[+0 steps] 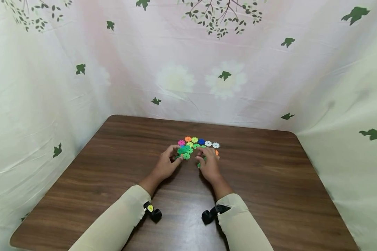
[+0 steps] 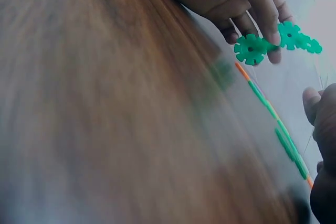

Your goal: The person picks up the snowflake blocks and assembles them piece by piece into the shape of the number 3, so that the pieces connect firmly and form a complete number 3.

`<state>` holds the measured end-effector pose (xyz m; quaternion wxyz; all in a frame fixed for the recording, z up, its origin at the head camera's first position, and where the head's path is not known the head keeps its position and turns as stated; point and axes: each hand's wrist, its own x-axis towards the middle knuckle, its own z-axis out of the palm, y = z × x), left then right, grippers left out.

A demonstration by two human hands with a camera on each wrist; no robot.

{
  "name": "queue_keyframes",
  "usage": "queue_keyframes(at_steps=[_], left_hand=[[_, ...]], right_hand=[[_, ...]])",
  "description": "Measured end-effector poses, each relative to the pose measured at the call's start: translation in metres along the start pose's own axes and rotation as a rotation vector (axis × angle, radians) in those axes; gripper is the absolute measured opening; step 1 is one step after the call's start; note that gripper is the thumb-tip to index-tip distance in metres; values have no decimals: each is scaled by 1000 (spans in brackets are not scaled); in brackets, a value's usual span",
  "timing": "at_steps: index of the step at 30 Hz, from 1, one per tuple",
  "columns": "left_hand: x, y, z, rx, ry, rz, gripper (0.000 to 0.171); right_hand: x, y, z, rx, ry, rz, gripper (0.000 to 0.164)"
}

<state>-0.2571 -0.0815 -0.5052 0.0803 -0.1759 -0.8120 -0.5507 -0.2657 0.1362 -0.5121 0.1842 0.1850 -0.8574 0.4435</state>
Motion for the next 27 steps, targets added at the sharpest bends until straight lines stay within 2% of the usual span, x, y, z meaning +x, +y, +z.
queue_keyframes(at_steps=[6, 11, 19, 27], left_hand=[[2, 0, 1, 23, 6, 14, 48], [2, -1, 2, 53, -21, 20, 52], [1, 2, 2, -11, -41, 8, 48], [0, 3, 2, -62, -91, -49, 49]], right_hand=[[-4, 3, -8, -14, -64, 43, 34], [-7, 4, -11, -24, -112, 81, 34], [-12, 5, -17, -32, -111, 74, 33], [-16, 6, -20, -46, -135, 76, 32]])
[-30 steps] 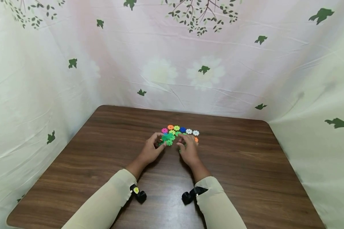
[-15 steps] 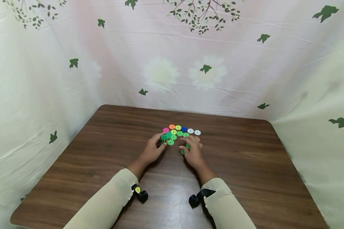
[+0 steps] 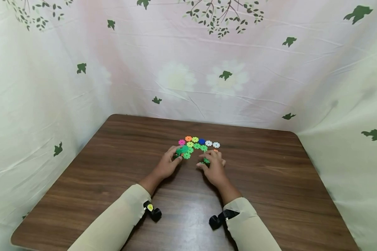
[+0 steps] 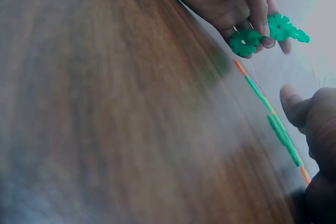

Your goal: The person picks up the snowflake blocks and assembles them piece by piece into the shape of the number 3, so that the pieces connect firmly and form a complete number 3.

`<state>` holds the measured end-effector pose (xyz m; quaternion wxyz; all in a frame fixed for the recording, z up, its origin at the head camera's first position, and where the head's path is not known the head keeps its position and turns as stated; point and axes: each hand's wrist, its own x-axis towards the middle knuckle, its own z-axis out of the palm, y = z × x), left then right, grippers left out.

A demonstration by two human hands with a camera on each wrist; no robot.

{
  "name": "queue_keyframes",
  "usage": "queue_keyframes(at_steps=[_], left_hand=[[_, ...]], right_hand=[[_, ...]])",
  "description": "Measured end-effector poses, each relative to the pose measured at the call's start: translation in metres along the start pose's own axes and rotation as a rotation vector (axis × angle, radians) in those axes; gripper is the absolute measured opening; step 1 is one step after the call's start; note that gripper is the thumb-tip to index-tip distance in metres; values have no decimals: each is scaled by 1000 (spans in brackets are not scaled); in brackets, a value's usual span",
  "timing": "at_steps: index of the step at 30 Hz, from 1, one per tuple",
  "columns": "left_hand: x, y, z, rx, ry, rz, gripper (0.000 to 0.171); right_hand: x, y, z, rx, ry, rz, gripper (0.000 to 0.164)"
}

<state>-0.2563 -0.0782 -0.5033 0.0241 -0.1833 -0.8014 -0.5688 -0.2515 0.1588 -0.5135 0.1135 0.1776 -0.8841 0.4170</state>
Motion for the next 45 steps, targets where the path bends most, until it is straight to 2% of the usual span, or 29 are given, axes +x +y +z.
queue_keyframes(at_steps=[11, 17, 22, 38, 42, 45], left_hand=[[1, 1, 0, -44, -18, -45, 55], [1, 1, -1, -40, 5, -29, 51], [2, 0, -1, -34, 26, -7, 45], [1, -2, 0, 8, 11, 49, 37], [1, -1, 0, 12, 13, 61, 37], [0, 0, 0, 11, 11, 67, 37]], right_hand=[[-2, -2, -7, -38, -57, -11, 33], [-2, -1, -9, -15, -98, -39, 25], [-2, 0, -11, -10, -104, -12, 28], [-3, -2, -11, -23, -116, 31, 17], [-2, -2, -10, -21, -129, 59, 18], [-3, -2, -10, -21, -120, 50, 21]])
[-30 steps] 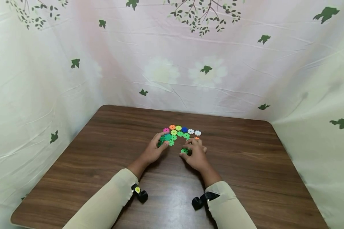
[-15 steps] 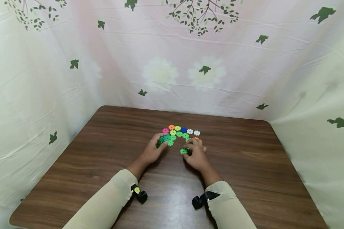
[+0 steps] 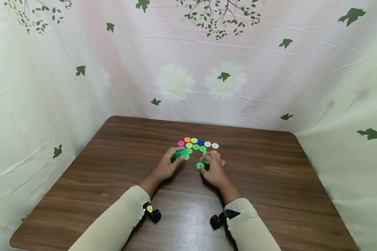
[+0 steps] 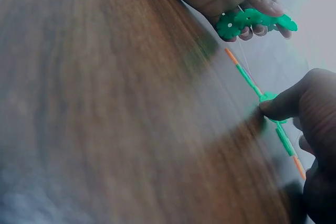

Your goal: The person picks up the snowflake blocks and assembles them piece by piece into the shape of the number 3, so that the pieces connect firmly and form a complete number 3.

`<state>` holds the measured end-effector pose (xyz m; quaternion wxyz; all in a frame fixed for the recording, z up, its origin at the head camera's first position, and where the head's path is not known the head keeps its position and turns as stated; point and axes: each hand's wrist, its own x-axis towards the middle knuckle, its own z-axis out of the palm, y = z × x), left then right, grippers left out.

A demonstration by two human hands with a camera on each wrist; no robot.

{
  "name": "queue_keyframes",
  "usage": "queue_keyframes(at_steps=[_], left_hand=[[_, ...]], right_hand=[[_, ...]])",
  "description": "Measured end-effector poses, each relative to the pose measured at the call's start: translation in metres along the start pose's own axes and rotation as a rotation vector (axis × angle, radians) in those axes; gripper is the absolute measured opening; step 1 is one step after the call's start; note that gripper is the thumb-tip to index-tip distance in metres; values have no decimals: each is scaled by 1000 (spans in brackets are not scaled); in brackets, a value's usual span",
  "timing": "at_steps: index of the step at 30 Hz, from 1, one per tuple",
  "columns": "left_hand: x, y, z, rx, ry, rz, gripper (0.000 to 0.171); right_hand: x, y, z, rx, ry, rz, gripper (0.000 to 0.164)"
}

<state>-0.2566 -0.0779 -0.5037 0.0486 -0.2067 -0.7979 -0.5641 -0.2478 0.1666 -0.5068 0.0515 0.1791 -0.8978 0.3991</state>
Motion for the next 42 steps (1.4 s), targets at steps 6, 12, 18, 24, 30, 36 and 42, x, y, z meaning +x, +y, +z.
queue_keyframes(at_steps=[6, 12, 18, 24, 30, 36, 42], left_hand=[[-1, -1, 1, 0, -11, -1, 38], [-1, 0, 1, 20, -2, 15, 38], [-2, 0, 1, 45, 8, 51, 37], [-1, 2, 0, 45, -1, 60, 39], [-2, 4, -1, 40, -19, 50, 41], [-1, 1, -1, 30, -34, 60, 42], [-1, 1, 0, 34, -44, 64, 40]], right_hand=[[-1, 2, 2, 6, 36, -33, 23], [-2, 3, 3, 19, 42, -37, 20], [-1, 4, 5, 18, 74, -36, 19], [0, 1, 5, 10, 153, -103, 18], [2, -1, 5, 46, 199, -173, 15], [3, -1, 5, 70, 198, -210, 10], [3, -3, 4, 85, 186, -227, 6]])
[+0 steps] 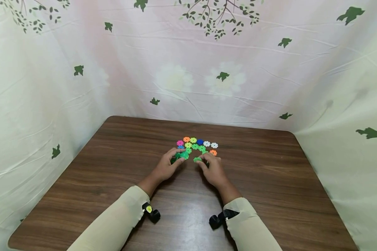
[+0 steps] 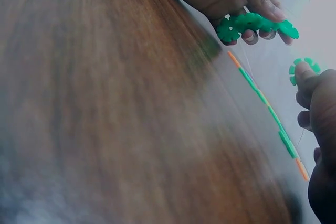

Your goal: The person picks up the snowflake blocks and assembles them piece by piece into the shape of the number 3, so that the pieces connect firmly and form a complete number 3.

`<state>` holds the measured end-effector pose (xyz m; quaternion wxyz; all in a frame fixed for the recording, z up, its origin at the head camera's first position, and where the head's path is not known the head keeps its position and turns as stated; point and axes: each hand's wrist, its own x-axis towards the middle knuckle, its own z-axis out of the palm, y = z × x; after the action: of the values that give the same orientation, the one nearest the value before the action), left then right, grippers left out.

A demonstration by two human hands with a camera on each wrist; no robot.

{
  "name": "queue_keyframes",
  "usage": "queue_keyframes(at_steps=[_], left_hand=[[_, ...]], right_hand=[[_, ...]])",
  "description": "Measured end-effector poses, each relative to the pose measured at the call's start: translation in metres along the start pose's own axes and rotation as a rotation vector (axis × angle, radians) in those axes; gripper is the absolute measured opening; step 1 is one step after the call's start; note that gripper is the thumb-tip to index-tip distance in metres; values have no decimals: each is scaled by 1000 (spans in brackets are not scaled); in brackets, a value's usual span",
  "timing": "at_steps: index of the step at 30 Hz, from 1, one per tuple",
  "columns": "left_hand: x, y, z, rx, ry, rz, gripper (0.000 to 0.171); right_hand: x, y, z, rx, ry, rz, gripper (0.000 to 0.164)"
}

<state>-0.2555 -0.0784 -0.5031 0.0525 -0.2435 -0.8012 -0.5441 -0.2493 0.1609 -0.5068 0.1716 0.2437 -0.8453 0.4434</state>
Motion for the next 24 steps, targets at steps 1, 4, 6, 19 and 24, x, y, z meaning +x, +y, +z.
queue_keyframes(at_steps=[1, 4, 6, 19, 24], left_hand=[[0, 0, 0, 2, -1, 2, 40], [-1, 1, 0, 15, -8, 13, 39], [-1, 1, -1, 22, -12, 21, 39], [-1, 3, -1, 62, -35, 7, 40], [-3, 2, -1, 57, -40, -28, 41]], right_hand=[[0, 0, 0, 6, 3, -3, 5], [1, 0, 1, 22, 17, -11, 5], [0, 1, 2, 34, 26, -10, 4], [-2, 0, 3, 27, 59, -10, 8], [-2, -3, 3, 34, 57, 4, 7]])
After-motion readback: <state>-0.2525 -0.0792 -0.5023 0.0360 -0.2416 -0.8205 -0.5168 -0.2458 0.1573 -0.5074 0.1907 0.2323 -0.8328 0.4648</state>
